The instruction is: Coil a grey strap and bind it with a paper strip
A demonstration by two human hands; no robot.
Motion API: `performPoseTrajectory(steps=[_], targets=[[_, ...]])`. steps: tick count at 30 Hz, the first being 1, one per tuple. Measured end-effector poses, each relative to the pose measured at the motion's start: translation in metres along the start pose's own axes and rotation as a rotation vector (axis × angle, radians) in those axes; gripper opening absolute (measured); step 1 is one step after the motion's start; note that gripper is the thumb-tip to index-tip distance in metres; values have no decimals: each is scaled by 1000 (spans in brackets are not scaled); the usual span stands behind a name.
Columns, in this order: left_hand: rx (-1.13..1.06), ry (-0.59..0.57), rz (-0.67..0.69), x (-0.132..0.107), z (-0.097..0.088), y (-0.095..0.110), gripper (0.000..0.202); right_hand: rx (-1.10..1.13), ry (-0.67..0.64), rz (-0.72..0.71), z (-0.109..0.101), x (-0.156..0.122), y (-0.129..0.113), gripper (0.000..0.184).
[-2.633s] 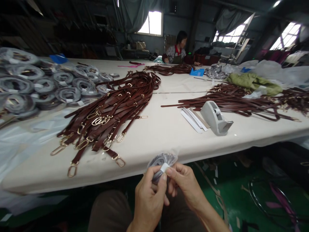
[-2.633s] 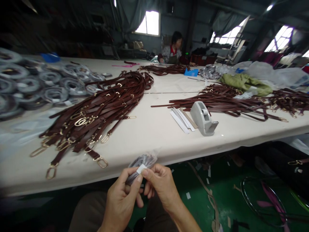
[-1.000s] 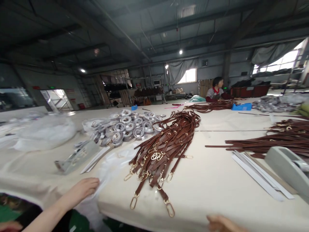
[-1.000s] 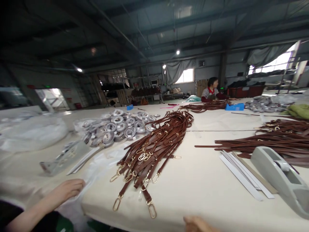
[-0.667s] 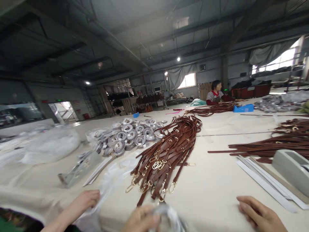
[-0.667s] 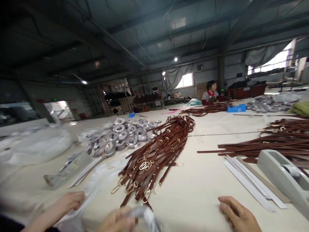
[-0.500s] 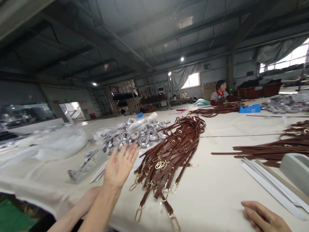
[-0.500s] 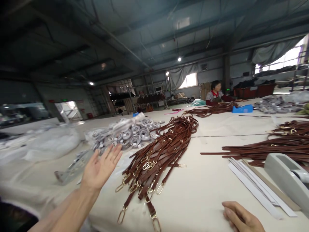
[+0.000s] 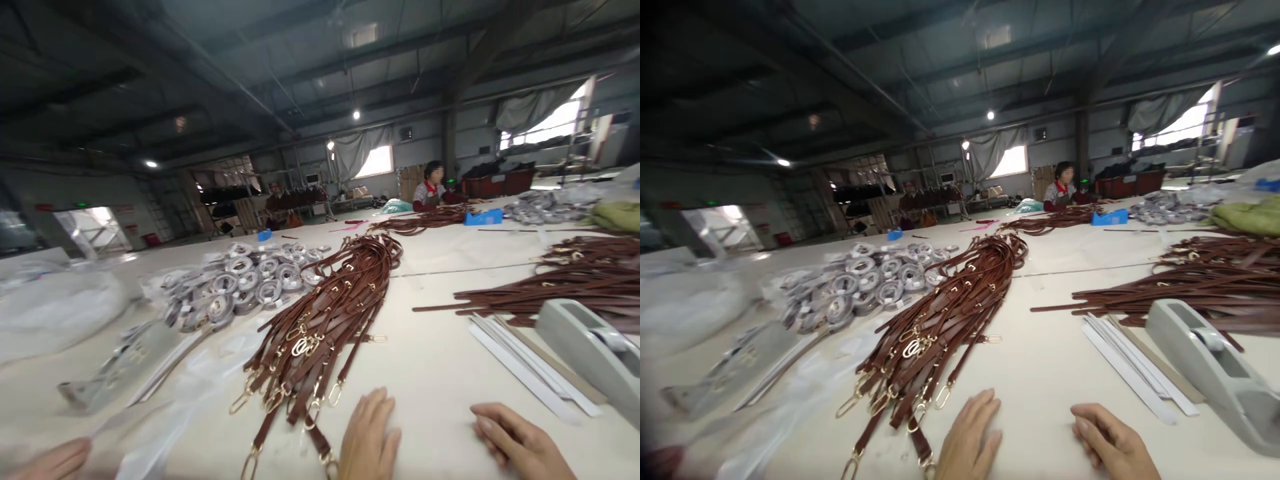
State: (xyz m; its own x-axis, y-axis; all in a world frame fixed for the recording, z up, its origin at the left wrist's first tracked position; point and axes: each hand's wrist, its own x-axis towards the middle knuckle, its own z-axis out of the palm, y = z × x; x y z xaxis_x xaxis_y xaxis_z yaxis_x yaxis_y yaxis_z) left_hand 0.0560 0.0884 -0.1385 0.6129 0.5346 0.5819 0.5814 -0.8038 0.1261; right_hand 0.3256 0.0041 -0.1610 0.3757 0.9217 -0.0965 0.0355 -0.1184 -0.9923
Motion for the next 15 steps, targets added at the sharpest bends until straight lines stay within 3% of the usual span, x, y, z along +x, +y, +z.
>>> performPoseTrajectory(steps=[3,6,10,15], targets=[[308,118,33,-6,19,2,38,28,33,-39,8,-9,-13,42],[363,111,56,-9,24,1,41,40,33,-55,13,-13,-25,38],[181,74,-5,-11,22,-2,46,-12,39,-22,17,-11,-34,34],[-228,-56,-284,-16,26,-6,53,-172,19,-8,23,10,-41,29]])
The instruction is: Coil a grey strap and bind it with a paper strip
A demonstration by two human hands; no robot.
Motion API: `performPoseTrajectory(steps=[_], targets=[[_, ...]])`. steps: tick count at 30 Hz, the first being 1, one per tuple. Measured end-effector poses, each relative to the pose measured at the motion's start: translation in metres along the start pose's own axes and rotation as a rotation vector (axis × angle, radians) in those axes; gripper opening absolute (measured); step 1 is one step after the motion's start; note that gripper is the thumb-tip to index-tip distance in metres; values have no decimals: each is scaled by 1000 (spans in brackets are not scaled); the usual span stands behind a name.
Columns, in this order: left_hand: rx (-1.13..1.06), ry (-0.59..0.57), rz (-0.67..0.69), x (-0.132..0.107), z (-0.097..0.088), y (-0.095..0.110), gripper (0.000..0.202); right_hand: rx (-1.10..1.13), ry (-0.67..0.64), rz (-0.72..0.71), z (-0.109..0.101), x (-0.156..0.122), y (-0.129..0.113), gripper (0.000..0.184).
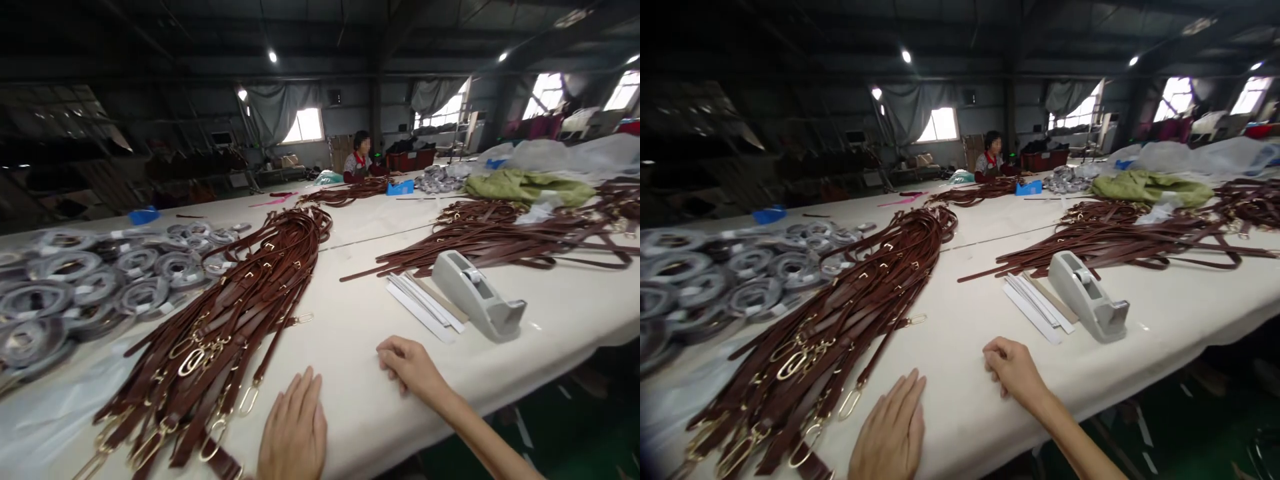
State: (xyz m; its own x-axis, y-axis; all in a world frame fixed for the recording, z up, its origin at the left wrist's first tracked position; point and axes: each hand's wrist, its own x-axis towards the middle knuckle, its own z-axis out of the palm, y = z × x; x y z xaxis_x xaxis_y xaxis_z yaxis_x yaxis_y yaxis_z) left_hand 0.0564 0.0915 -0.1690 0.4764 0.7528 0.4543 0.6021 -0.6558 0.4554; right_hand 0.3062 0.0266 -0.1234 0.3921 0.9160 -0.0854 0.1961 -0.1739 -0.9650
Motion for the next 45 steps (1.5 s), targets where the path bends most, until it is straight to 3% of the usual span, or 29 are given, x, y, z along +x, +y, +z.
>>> performPoseTrajectory(steps=[3,8,13,19,23,27,31,36,39,42,45], targets=[[-96,-49,-90,-2,0,-1,51,-90,32,-119,4,8,-3,25],[-24,-67,-110,4,-7,17,46,-183,68,-234,5,4,0,26],[-26,-99,-171,47,-34,19,26,-216,55,-244,2,4,8,29],[156,125,-342,117,-110,-40,29,-252,58,-218,1,6,15,34],[291,156,-497,144,-149,-89,27,-257,62,-224,0,8,17,34],[337,80,-599,154,-155,-127,30,-276,49,-219,-2,10,20,35],[359,-4,-663,158,-152,-144,30,-258,52,-198,0,9,21,36],[351,-87,-766,162,-168,-142,28,-200,110,-152,3,9,26,36],[308,-105,-738,162,-181,-133,26,-231,91,-151,2,12,29,37],[248,-67,-658,164,-191,-115,24,-248,91,-171,1,14,28,38],[111,-32,-598,164,-191,-83,22,-245,122,-181,2,11,24,36]])
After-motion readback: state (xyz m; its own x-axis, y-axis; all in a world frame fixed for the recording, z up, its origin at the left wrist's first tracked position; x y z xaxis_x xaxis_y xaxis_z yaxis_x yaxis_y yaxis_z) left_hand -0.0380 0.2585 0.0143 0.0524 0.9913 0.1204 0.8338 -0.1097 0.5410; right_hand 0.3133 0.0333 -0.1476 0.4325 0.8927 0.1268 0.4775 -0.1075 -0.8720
